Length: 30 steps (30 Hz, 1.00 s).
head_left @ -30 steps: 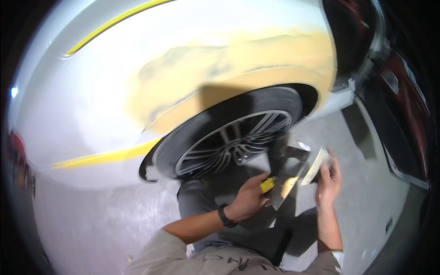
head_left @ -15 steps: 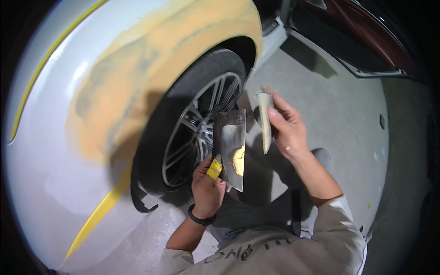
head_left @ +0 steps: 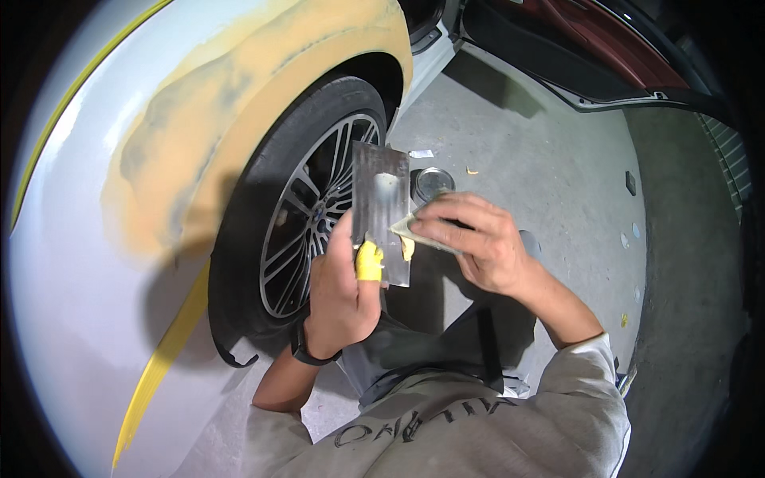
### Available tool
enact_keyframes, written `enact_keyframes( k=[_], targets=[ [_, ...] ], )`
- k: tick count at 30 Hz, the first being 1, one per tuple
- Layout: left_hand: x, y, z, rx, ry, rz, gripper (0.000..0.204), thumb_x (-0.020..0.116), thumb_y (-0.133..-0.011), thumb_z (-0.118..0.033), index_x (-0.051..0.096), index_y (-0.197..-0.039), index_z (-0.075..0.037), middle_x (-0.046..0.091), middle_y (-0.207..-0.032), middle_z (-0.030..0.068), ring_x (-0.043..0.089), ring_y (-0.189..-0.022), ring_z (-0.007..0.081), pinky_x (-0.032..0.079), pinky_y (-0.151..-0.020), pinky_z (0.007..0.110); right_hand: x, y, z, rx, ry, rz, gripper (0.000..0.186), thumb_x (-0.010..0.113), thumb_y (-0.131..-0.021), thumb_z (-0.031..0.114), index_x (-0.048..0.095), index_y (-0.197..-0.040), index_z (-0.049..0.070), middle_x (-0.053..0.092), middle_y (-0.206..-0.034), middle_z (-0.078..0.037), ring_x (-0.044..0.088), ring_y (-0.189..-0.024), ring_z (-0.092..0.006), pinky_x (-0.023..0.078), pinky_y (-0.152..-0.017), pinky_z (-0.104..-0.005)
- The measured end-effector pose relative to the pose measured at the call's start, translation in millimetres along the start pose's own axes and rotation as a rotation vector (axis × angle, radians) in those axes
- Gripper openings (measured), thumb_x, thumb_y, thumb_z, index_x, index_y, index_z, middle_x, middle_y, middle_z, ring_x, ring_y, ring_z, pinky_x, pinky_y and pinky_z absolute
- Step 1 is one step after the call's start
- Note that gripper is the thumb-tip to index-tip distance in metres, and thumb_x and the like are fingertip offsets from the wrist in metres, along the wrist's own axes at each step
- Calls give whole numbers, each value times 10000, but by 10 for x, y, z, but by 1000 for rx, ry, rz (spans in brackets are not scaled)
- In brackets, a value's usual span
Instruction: The person applies a beige body filler to the rear quarter panel of a white car using a metal spreader. They repeatedly load filler onto the spreader and smooth it over the curved surface around the wheel arch, occasionally wiping the spreader with a yellow cloth.
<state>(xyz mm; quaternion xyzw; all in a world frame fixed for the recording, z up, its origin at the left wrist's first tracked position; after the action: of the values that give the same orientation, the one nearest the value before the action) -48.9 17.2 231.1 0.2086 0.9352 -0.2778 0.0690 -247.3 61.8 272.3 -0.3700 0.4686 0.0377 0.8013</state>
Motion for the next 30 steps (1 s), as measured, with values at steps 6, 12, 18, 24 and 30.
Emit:
enact_keyframes(
  k=[6,12,18,24,30],
  targets=[
    [93,-63,39,-51,-85,7,574,582,-916,-17,415,-1451,106,669,-1004,336,666,-841,503,522,-743,537,98,244,177,10,-79,-16,501,642,-624,-98,772,-1087,40,719,-1076,-103,705,-968,-324,615,-822,-409],
    [200,-85,270,-218,241,-187,530,504,-965,37,397,-1484,60,707,-998,217,710,-739,273,559,-680,392,-86,358,194,101,-142,-174,338,632,-777,-46,744,-1088,25,717,-1079,-170,712,-976,-365,590,-909,-492],
    [731,106,362,-593,1100,-263,523,340,-950,44,455,-1459,4,629,-1179,97,618,-1020,124,538,-867,293,223,394,204,-233,-165,-209,273,773,-844,191,828,-1104,252,659,-1196,-97,630,-1123,-318,442,-1141,-618],
    [685,214,483,-650,1132,-357,484,349,-1017,-15,438,-1493,-10,642,-1192,83,537,-829,87,432,-702,229,294,308,-452,-257,-216,-159,317,764,-801,113,817,-1113,132,683,-1150,-145,645,-1122,-326,442,-1141,-597],
    [739,126,388,-571,1007,-493,482,406,-1044,-57,417,-1518,27,641,-1316,130,655,-1144,170,526,-903,283,332,203,-1107,-336,-127,-26,339,710,-765,97,806,-1090,104,674,-1135,-116,654,-1119,-313,445,-1133,-611]
  ],
)
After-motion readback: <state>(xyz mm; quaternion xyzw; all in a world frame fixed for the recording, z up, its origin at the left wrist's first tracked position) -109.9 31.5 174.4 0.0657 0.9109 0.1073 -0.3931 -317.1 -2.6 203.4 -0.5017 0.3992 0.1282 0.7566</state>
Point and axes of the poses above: each hand's wrist, its own y-axis away from the middle knuckle, its own x-axis out of the palm, z = x × y, the point moved 5 cm from there along -y, towards the middle knuckle
